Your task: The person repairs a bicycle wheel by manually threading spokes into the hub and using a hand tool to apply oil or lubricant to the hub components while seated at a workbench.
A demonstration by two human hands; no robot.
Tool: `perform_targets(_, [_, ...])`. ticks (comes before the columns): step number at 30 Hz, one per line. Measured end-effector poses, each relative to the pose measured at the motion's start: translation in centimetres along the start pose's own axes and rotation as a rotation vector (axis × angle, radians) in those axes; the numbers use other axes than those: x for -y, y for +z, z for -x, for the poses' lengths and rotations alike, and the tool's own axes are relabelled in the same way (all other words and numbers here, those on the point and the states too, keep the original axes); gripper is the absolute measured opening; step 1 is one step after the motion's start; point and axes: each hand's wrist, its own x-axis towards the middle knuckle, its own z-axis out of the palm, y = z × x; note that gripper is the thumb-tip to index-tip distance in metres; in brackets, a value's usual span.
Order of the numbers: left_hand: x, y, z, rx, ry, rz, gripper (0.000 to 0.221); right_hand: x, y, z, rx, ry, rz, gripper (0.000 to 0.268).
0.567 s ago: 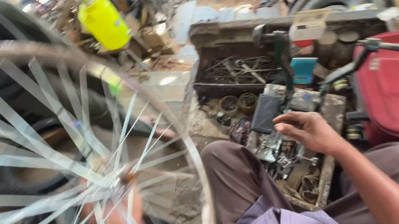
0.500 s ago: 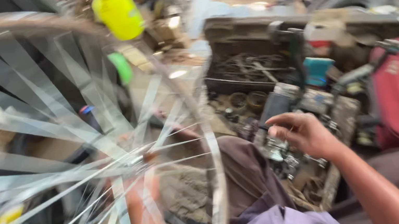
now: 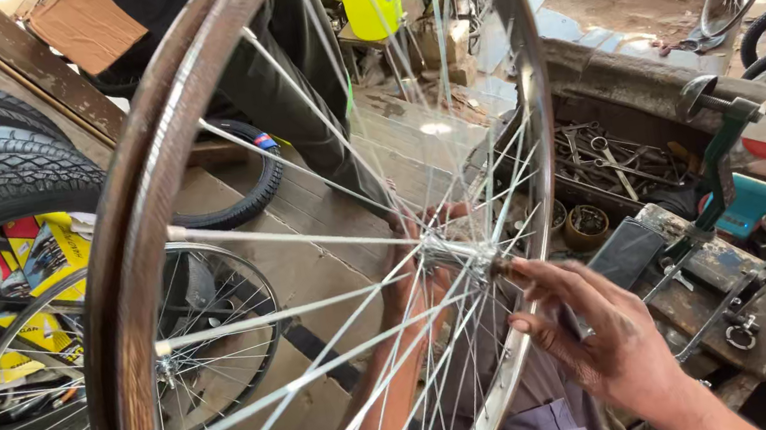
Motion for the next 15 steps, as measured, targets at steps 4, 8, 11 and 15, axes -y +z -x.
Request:
perform_targets(4, [-0.5, 2.3, 1.8, 0.05, 0.026, -0.115, 0.048, -0.2, 0.4, 1.0, -0.163, -0.016, 0.001, 0.041])
perform_targets(8, [1.5, 0.9, 1.2, -0.092, 0.154, -0.258, 0.04, -0.5, -0.1, 1.4, -0.218, -0.023, 0.01, 0.032])
perform_targets(11, [2.9, -1.0, 1.0, -0.085, 0.32, -0.315, 0.033, -0.5, -0.7, 1.7, -0.236, 0.011, -0.025, 0.029])
perform_targets(15, [3.4, -1.3, 1.8, -0.176, 0.248, -0.262, 0.033, -0.3, -1.7, 1.6, -0.181, -0.01, 0.005, 0.045])
